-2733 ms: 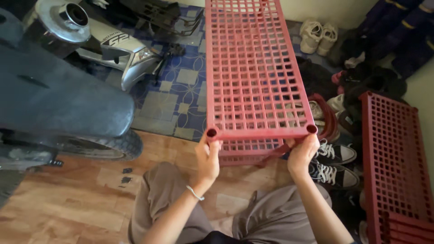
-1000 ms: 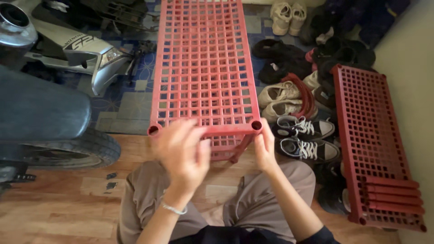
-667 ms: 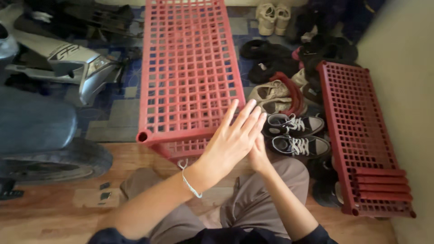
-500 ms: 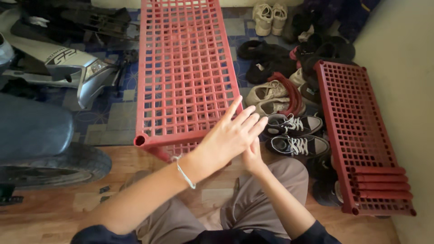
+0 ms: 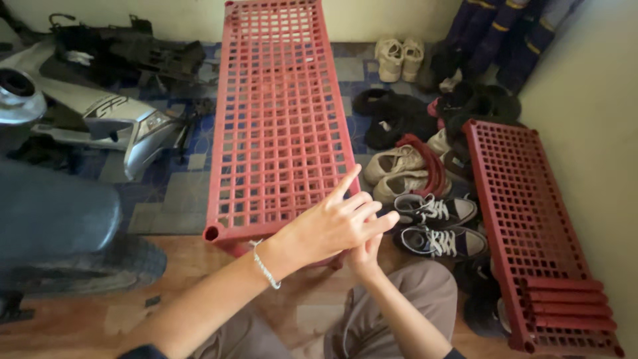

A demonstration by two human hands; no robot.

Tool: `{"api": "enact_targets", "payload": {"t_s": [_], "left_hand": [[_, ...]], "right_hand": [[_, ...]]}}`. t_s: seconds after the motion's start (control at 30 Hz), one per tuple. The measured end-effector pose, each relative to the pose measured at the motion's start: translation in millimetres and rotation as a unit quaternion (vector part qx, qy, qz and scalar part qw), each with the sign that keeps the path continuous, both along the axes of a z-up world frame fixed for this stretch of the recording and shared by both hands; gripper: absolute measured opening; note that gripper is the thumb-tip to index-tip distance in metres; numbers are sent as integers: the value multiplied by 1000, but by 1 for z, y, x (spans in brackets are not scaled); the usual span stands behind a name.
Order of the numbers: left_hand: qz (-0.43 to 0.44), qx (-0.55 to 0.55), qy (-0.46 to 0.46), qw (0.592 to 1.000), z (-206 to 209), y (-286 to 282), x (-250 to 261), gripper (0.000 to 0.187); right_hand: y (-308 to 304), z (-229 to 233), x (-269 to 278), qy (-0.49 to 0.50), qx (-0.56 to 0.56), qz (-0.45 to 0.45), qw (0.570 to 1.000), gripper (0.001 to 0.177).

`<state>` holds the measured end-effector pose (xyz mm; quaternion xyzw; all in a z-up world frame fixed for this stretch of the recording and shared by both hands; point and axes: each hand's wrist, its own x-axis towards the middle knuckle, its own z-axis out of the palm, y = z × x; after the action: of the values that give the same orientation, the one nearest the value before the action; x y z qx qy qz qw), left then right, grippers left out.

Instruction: The person disassembles a red plastic stool by removing the top shelf and detaching the legs one by one. They place the removed parts on the floor next to them.

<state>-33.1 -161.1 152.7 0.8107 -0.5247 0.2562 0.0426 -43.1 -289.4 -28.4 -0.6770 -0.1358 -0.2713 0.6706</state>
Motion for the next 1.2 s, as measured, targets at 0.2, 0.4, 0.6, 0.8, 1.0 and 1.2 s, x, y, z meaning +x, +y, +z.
{"api": "enact_targets", "payload": {"t_s": [0.2, 0.4, 0.6, 0.8, 1.0, 1.2], "left_hand": [[-5, -11, 6, 1000, 0, -1, 5, 44], [-4, -4, 19, 1000, 1, -2, 5, 46], [0, -2, 67, 998, 13, 0, 8, 48], [66, -100, 43, 992, 29, 15, -21, 57], [152, -292, 240, 913, 27, 123, -31, 59], [182, -662, 440, 579, -16, 198, -5, 56]], "right_hand": [[4, -1, 3, 0, 70, 43, 997, 24], [0, -12, 5, -23, 42, 32, 998, 27], [-5, -37, 12, -6, 44, 34, 998, 31], [-12, -26, 10, -18, 3, 23, 1000, 59], [-9, 30, -7, 23, -17, 36, 999, 56], [-9, 58, -8, 128, -89, -70, 985, 54]]}}
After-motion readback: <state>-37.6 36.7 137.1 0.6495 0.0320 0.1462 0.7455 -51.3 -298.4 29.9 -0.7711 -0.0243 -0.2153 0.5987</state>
